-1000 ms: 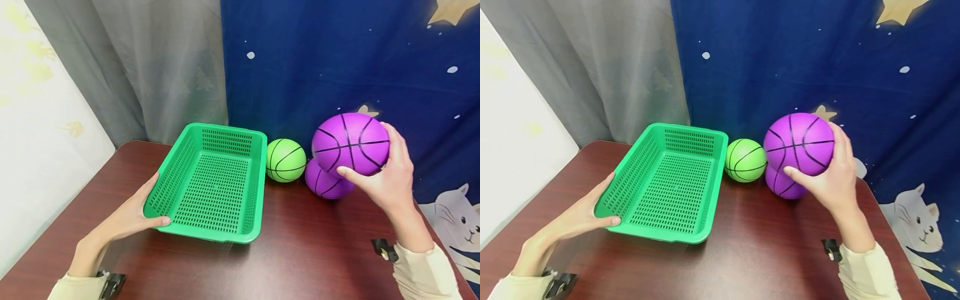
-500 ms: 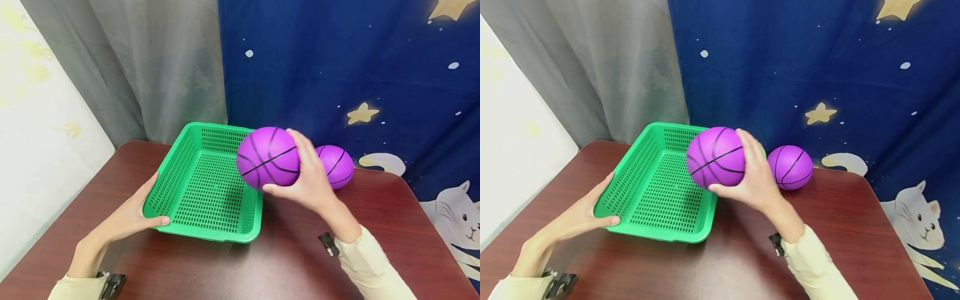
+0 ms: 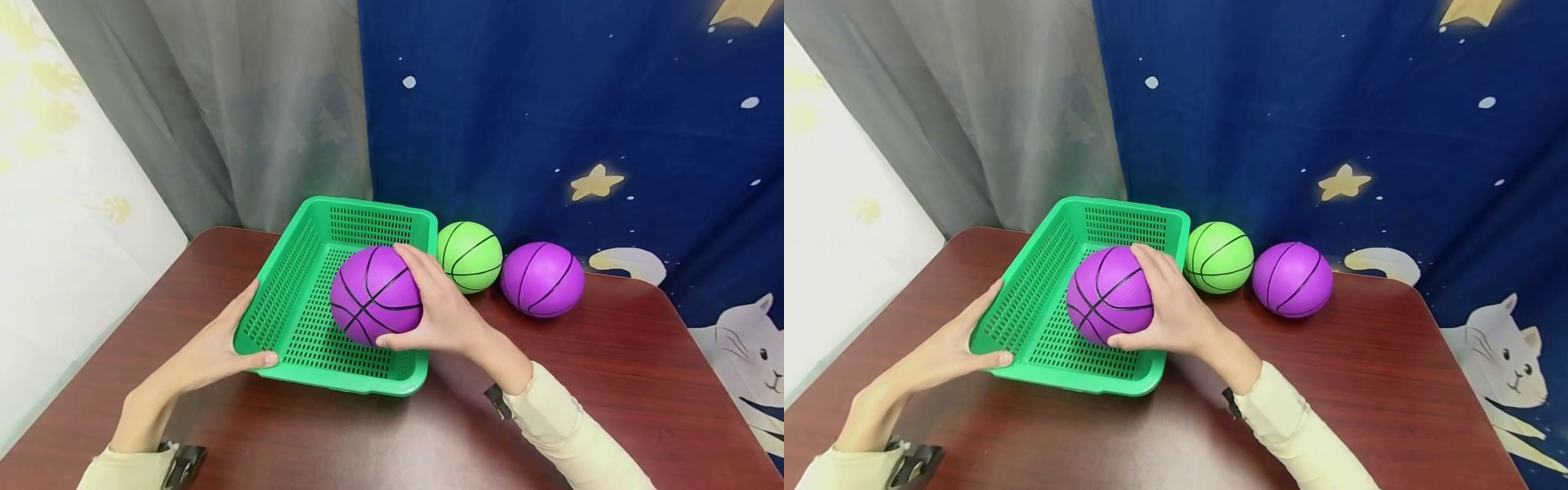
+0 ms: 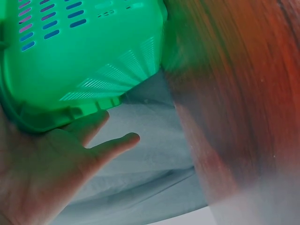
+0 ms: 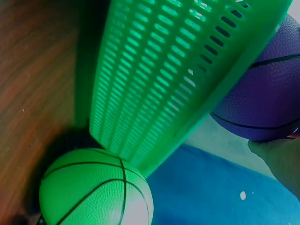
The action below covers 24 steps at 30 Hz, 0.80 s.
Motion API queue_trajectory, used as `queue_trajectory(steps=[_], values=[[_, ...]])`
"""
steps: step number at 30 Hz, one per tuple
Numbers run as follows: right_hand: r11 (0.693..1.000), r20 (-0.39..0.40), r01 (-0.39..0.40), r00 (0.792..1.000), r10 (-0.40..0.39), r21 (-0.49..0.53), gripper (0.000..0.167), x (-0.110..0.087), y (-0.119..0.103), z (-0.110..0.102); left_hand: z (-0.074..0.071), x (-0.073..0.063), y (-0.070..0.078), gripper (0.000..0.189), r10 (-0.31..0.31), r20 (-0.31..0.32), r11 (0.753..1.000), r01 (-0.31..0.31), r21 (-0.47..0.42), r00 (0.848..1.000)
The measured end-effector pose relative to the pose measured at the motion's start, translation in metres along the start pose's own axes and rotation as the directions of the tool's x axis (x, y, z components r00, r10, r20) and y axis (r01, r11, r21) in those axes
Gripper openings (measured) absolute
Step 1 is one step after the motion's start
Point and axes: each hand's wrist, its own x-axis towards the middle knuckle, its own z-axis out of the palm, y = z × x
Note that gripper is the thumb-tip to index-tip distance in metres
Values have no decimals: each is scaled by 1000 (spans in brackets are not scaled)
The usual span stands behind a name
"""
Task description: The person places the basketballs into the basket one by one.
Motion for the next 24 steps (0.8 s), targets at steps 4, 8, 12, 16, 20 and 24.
queue_trajectory(steps=[4, 8, 12, 16, 20, 24], values=[[1000, 41, -10, 999, 9, 25, 108, -1, 1, 6, 0, 1, 1, 112, -5, 6, 1000, 4, 12, 1000], [1000, 67, 5, 998, -6, 24, 108, -3, 3, 12, 0, 1, 1, 112, -7, 8, 1000, 7, 13, 1000], [1000, 108, 5, 994, -5, 3, 107, -4, 4, 18, 0, 0, 1, 112, -7, 7, 1000, 7, 10, 1000], [1000, 159, -24, 987, 24, -1, 107, -5, 4, 22, 0, 0, 1, 112, -4, 4, 1000, 4, 15, 1000], [999, 196, -47, 980, 46, -2, 106, -6, 3, 27, 0, 1, 1, 112, -4, 6, 1000, 4, 20, 1000], [999, 230, -48, 972, 51, -16, 107, -6, 3, 31, 0, 1, 2, 111, -7, 8, 1000, 7, 20, 1000]])
